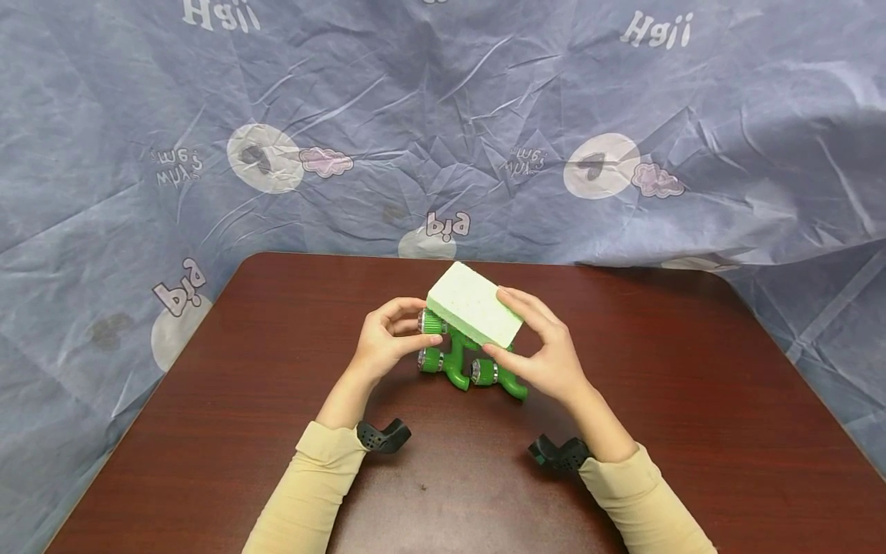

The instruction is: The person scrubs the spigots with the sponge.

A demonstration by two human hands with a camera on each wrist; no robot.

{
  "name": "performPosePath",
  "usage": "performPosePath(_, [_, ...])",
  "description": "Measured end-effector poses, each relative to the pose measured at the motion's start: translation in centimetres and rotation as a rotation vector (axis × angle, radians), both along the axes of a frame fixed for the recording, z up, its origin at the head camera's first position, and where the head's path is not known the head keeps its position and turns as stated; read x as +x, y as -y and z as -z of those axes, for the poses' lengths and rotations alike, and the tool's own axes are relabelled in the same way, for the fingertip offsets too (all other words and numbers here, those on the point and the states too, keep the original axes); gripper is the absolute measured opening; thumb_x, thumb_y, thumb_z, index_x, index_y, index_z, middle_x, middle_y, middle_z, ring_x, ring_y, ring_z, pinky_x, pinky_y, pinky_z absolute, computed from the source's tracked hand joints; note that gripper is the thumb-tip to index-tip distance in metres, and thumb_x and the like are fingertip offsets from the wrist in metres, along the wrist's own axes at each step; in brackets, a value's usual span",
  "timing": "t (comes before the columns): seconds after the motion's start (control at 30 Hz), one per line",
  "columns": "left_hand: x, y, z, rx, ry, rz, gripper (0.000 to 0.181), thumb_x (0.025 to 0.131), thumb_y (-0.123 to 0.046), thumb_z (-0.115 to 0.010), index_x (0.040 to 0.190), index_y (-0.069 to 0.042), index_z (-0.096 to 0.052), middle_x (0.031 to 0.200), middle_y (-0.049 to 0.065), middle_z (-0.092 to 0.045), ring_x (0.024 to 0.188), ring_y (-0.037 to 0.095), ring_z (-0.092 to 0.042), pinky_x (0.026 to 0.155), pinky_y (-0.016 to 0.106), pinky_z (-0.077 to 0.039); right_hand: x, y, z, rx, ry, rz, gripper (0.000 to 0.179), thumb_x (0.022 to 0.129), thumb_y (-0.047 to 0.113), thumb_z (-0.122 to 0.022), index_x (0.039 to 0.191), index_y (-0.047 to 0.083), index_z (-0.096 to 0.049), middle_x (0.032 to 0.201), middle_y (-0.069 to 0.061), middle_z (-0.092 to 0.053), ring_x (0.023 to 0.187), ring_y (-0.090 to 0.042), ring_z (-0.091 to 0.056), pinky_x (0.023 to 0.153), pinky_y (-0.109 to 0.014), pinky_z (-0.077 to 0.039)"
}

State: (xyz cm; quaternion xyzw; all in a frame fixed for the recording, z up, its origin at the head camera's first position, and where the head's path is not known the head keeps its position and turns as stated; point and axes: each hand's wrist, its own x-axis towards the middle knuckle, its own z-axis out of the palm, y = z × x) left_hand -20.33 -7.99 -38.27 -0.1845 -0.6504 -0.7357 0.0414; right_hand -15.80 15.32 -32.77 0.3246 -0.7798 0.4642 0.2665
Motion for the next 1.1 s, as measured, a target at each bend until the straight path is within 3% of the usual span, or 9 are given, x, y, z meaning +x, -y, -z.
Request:
performPosePath(0.1, [0.0,-0.1,0.0,0.002,-0.003,0.002,0.047,0.066,0.013,-0.077,0.109,0.007,-0.06,0.101,0.009,-0.066,0.083,0.016,-0.068,0.068,0.028,-0.056,0.2,0.4,0.0,0.047,-0.021,-0.062,0.063,0.06,-0.008,-0.082,0.119,-0.01,-0.057,0.119,-0.026,-0.055,0.11,-0.036,-0.054,0.095,-0.021,-0.041])
performPosePath(0.17, [0.1,-0.1,0.0,0.004,-0.003,0.003,0.047,0.066,0.013,-0.077,0.109,0.006,-0.06,0.101,0.009,-0.066,0.083,0.016,-0.068,0.068,0.028,-0.056,0.2,0.4,0.0,0.067,-0.027,-0.062,0.063,0.06,-0.007,-0.082,0.119,-0.01,-0.057,0.119,-0.026,-0.055,0.109,-0.036,-0.054,0.095,-0.021,-0.041])
performPosePath(0.33, [0.1,0.0,-0.2,0.006,-0.004,0.002,0.048,0.066,0.011,-0.078,0.11,0.005,-0.061,0.104,0.009,-0.066,0.082,0.016,-0.068,0.067,0.028,-0.056,-0.1,-0.1,-0.1,0.06,-0.013,0.063,0.061,0.062,-0.008,-0.081,0.118,-0.01,-0.058,0.119,-0.025,-0.056,0.109,-0.038,-0.054,0.095,-0.019,-0.039])
performPosePath(0.5, [0.0,0.1,-0.2,0.021,-0.024,0.005,0.048,0.065,0.012,-0.077,0.11,0.006,-0.061,0.105,0.01,-0.065,0.082,0.016,-0.068,0.066,0.028,-0.056,-0.5,-1.0,-0.1,-0.014,0.031,0.173,0.058,0.065,-0.01,-0.08,0.118,-0.011,-0.058,0.121,-0.025,-0.056,0.108,-0.036,-0.054,0.089,-0.015,-0.039])
performPosePath(0.6, [-0.1,0.2,-0.2,0.037,-0.028,0.003,0.048,0.066,0.014,-0.077,0.11,0.006,-0.061,0.104,0.009,-0.066,0.082,0.016,-0.068,0.066,0.028,-0.056,-0.6,-1.3,-0.1,-0.033,0.044,0.159,0.058,0.065,-0.01,-0.079,0.119,-0.01,-0.058,0.122,-0.024,-0.056,0.109,-0.032,-0.054,0.088,-0.015,-0.04])
performPosePath(0.7, [-0.1,0.2,-0.2,0.052,-0.033,0.002,0.048,0.066,0.014,-0.076,0.11,0.007,-0.06,0.104,0.008,-0.065,0.083,0.016,-0.068,0.067,0.028,-0.057,-0.6,-1.4,0.0,-0.014,0.034,0.095,0.059,0.064,-0.01,-0.079,0.119,-0.009,-0.058,0.122,-0.024,-0.056,0.111,-0.028,-0.053,0.091,-0.017,-0.04])
performPosePath(0.87, [-0.2,0.4,-0.2,0.085,-0.036,-0.003,0.049,0.066,0.015,-0.076,0.111,0.008,-0.058,0.104,0.008,-0.065,0.083,0.016,-0.068,0.067,0.028,-0.057,-0.6,-1.4,0.1,0.036,0.002,-0.007,0.06,0.062,-0.01,-0.079,0.118,-0.011,-0.058,0.119,-0.025,-0.056,0.111,-0.033,-0.054,0.095,-0.021,-0.04])
performPosePath(0.93, [-0.2,0.5,-0.2,0.097,-0.036,-0.008,0.049,0.066,0.015,-0.076,0.111,0.009,-0.058,0.104,0.007,-0.065,0.082,0.016,-0.068,0.067,0.028,-0.057,-0.7,-1.5,0.1,0.036,-0.001,0.002,0.06,0.062,-0.011,-0.079,0.117,-0.011,-0.058,0.119,-0.026,-0.056,0.109,-0.034,-0.054,0.094,-0.021,-0.04])
performPosePath(1.1, [-0.2,0.7,-0.5,0.12,-0.036,-0.016,0.049,0.066,0.017,-0.075,0.111,0.01,-0.057,0.103,0.005,-0.066,0.081,0.016,-0.067,0.067,0.027,-0.056,-1.1,-2.3,0.2,0.001,0.023,0.11,0.057,0.064,-0.012,-0.078,0.117,-0.011,-0.058,0.119,-0.026,-0.056,0.104,-0.034,-0.054,0.085,-0.015,-0.043])
